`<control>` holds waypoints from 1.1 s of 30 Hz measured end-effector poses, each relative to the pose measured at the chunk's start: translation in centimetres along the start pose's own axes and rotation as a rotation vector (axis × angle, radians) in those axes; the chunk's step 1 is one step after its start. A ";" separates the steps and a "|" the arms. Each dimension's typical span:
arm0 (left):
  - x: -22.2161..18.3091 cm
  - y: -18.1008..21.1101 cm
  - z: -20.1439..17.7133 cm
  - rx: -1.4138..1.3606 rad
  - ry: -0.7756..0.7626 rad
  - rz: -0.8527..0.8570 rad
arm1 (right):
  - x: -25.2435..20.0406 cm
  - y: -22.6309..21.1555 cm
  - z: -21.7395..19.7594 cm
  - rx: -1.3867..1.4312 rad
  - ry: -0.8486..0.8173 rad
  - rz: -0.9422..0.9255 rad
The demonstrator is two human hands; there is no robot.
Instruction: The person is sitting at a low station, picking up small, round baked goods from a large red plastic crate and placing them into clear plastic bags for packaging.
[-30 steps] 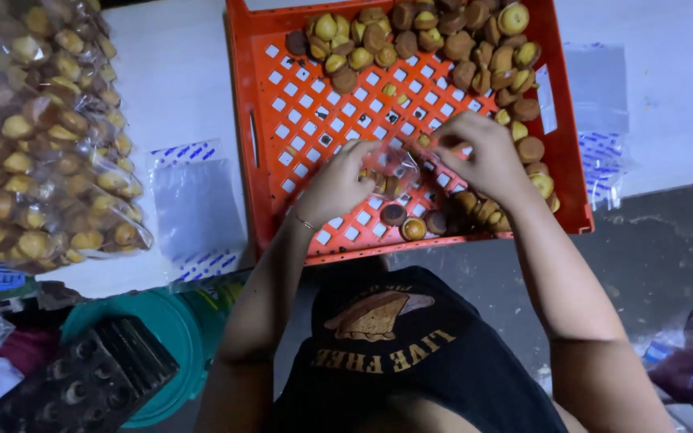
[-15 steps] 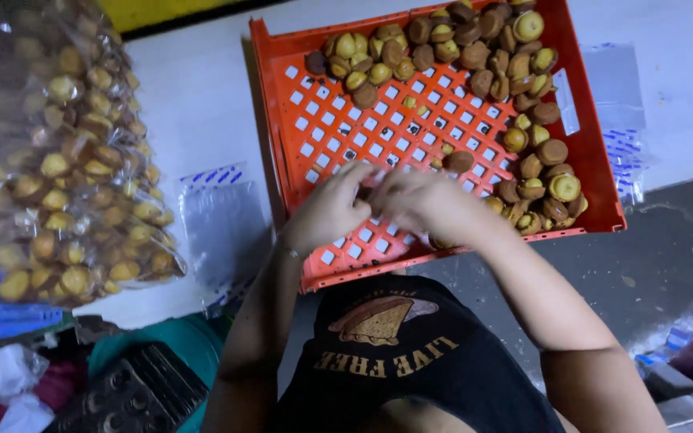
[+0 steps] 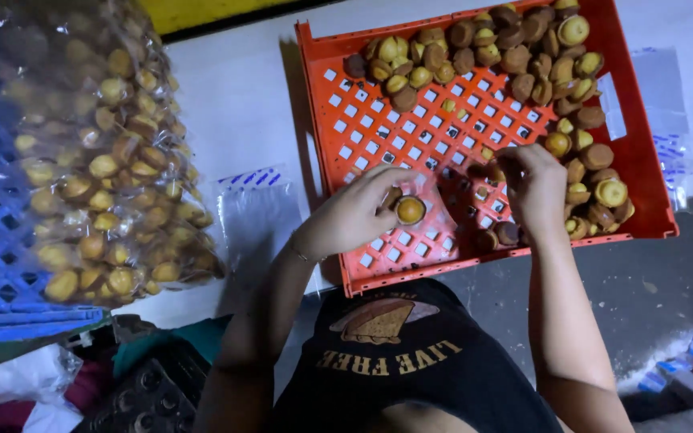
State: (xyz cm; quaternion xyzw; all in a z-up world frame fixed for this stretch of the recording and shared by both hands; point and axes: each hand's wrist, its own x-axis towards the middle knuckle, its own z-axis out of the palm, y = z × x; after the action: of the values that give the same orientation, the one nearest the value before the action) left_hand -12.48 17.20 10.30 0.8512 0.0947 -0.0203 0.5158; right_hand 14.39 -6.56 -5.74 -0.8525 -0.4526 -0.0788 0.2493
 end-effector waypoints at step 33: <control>-8.8 -4.0 -3.9 -0.229 0.606 0.256 | 6.2 -26.7 -5.0 -0.005 -0.244 -0.696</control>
State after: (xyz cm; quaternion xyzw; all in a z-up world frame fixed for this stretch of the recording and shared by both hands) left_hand -22.09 21.19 9.75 0.7601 0.1379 0.3091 0.5547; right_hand -3.21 7.92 10.19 -0.6513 -0.7417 -0.0576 0.1496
